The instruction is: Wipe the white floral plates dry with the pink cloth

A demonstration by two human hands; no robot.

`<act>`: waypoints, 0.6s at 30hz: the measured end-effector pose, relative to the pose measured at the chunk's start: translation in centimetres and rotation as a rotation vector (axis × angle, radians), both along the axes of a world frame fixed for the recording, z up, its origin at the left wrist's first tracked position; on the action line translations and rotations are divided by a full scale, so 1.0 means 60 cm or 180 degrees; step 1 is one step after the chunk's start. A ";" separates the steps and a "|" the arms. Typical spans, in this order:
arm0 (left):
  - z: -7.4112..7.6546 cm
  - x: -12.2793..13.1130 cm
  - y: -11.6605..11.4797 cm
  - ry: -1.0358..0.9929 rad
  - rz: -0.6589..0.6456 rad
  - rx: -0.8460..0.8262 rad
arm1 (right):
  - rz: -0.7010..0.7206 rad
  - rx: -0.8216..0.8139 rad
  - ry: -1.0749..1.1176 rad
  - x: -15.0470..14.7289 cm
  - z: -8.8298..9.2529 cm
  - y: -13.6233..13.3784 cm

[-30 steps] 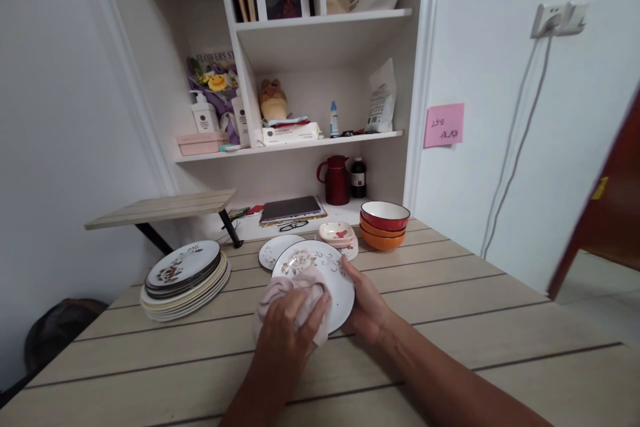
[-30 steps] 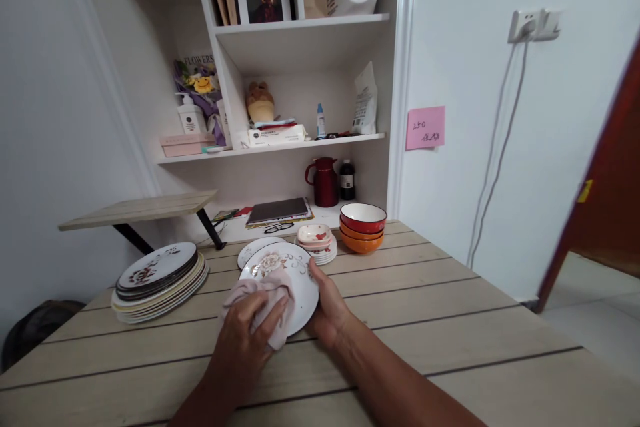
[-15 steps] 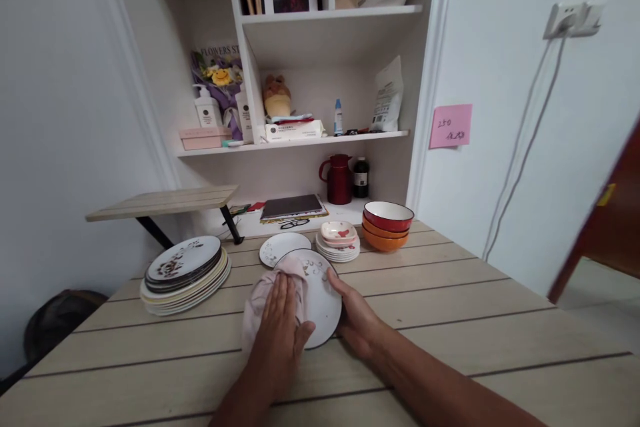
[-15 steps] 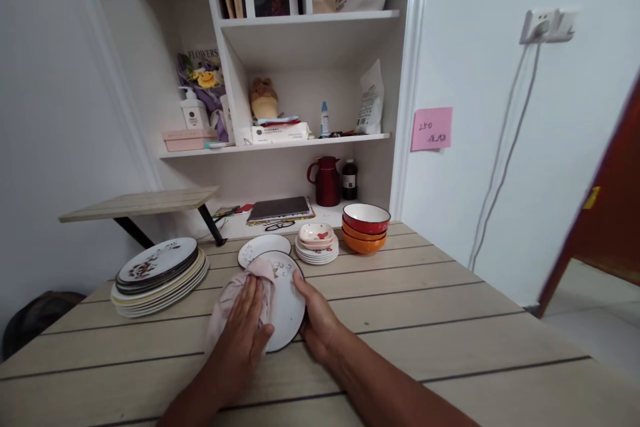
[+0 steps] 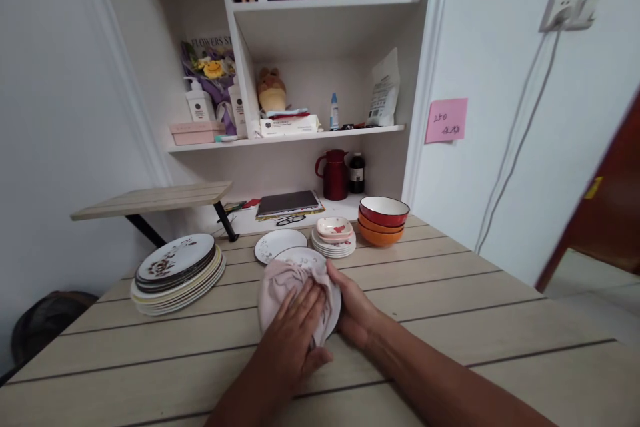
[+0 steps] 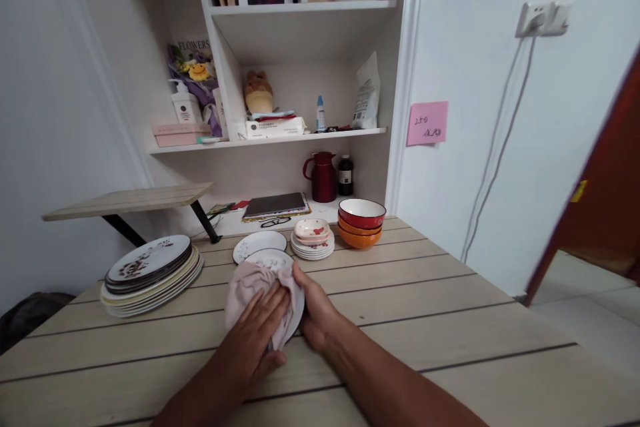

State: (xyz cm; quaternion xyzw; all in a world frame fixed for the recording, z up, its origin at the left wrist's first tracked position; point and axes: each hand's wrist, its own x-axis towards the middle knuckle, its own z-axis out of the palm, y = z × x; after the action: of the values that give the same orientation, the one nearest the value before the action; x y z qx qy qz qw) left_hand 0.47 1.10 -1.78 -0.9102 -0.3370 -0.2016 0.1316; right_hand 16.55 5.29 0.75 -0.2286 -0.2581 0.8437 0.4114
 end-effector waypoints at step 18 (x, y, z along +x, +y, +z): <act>-0.012 -0.016 0.017 -0.0187 0.1017 0.0609 | -0.0180 0.0185 -0.0140 0.010 0.004 -0.004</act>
State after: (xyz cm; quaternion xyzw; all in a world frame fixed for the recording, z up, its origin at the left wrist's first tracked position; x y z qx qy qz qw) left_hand -0.52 2.13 -2.51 -0.8221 -0.4603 -0.2357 0.2379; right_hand 17.15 5.05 1.01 -0.2423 -0.2849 0.8187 0.4357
